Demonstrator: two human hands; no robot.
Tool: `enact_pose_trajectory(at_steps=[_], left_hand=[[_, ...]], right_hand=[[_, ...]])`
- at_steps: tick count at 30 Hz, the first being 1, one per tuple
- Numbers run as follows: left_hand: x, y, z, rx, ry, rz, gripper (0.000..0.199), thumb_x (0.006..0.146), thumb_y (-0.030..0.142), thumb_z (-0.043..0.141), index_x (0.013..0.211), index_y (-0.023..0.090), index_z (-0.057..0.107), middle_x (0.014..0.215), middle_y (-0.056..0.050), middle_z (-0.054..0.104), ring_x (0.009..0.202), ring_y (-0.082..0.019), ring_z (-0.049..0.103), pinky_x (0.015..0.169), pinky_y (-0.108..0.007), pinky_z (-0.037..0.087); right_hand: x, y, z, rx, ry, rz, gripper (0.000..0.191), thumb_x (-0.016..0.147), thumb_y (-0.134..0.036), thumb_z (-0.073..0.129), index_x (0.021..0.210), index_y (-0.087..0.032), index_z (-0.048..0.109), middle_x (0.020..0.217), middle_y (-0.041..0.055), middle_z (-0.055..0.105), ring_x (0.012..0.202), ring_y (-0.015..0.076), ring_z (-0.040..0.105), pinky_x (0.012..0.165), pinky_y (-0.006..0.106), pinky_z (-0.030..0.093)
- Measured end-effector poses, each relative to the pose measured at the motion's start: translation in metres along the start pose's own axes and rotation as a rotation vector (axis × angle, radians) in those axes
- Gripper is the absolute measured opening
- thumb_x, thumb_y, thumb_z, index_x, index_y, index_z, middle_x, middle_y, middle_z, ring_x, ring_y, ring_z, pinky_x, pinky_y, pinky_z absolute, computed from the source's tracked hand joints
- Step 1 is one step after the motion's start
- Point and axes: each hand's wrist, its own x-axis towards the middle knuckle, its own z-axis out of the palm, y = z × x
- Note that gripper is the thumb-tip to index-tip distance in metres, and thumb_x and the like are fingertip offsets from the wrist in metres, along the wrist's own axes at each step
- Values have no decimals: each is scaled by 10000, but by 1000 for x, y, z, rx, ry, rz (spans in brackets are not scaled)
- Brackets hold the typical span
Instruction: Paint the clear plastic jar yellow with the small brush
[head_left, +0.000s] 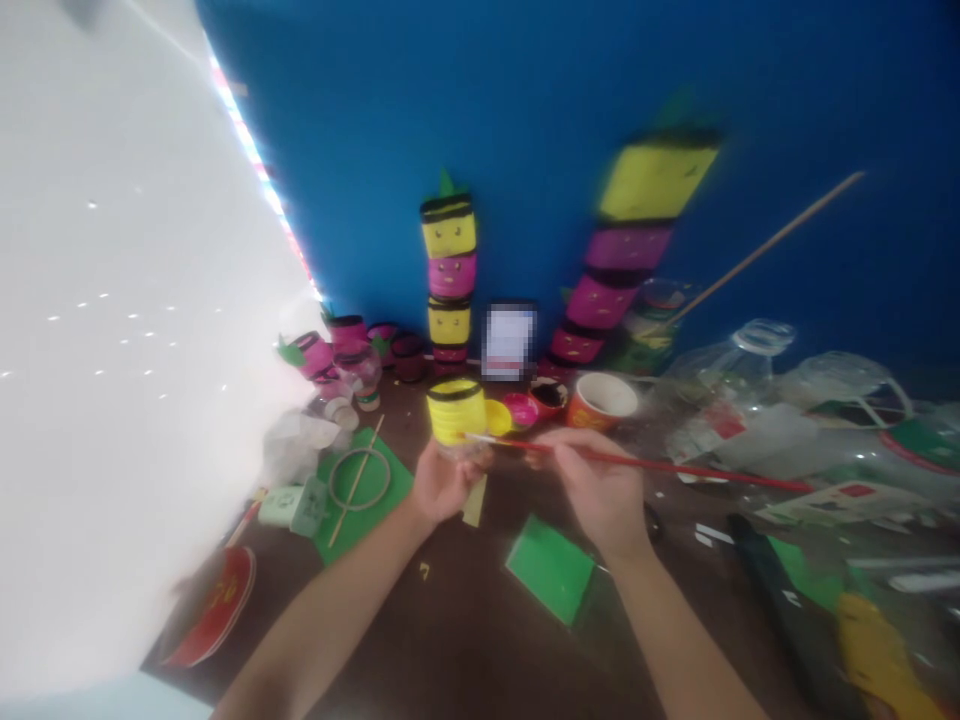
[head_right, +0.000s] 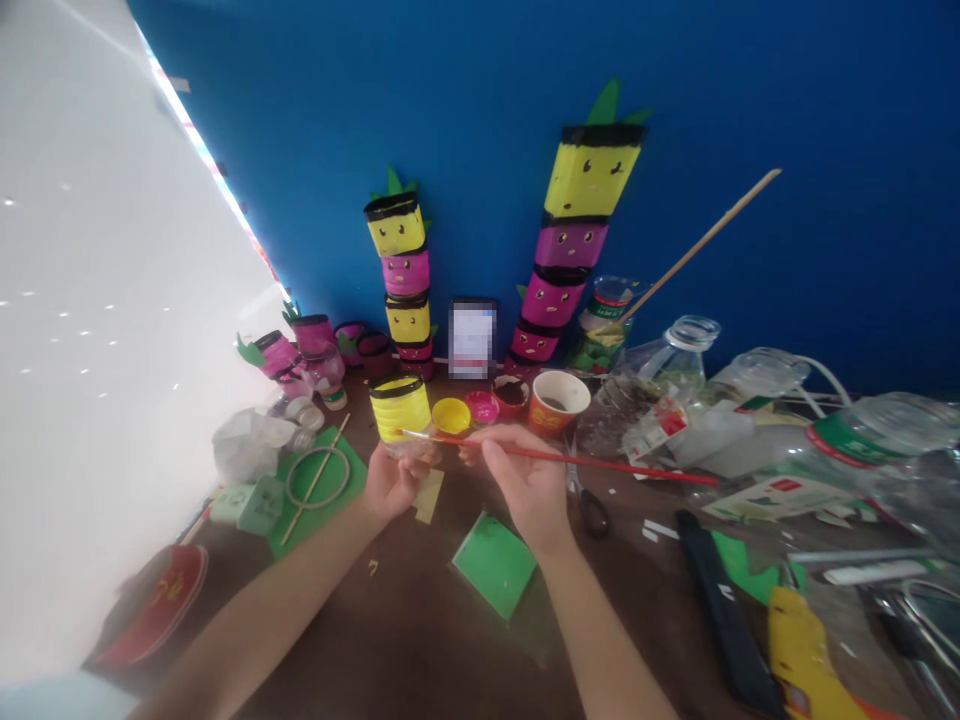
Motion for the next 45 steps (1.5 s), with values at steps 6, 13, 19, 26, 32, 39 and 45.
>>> enact_pose_trajectory(at_steps=[6,13,19,26,32,39,45], left_hand=[[-1,2,0,-45,-31,9,423,854,360,410,1228,167,460,832,-73,589,513,-41,538,455,-100,470],[1,4,-6,-111,-107,-30,397,852,303,413,1217,151,454,780,-62,598,488,-23,541,463,-65,461],[0,3,-3,-131,-72,-31,362,842,266,405,1178,146,469,728,-36,553,461,-25,525,424,-74,452],[-1,4,-7,-144,-83,-38,344,843,267,404,1154,147,492,694,-19,536,428,-9,489,409,-56,431],[0,4,-13,-97,-90,-29,321,846,272,406,1125,143,497,671,-21,538,404,-14,466,370,-64,398],[0,3,-13,-36,-60,6,354,863,300,372,1174,156,463,630,12,499,371,-11,433,348,-72,371],[1,3,-12,-118,-63,-13,342,884,282,328,1144,135,495,605,3,504,376,-27,462,358,-66,389]], right_hand=[[8,6,-18,-97,86,-42,72,766,-245,620,750,-209,681,745,11,652,675,129,614,656,255,529],[10,7,-18,139,85,18,59,722,-265,661,718,-208,670,727,12,649,640,137,611,625,279,541],[7,19,-13,83,42,81,65,735,-264,647,731,-200,657,726,14,654,651,141,621,614,285,549],[13,17,-18,183,119,81,71,709,-263,666,736,-199,681,667,4,649,581,119,609,574,254,537],[10,15,-11,237,53,121,59,693,-262,685,687,-205,669,690,1,652,617,122,616,575,247,537],[12,17,-16,202,74,67,70,713,-277,670,722,-208,678,693,5,650,610,124,613,576,251,533],[5,18,-11,165,-20,84,74,747,-269,641,760,-204,674,743,11,662,660,136,627,636,277,541]])
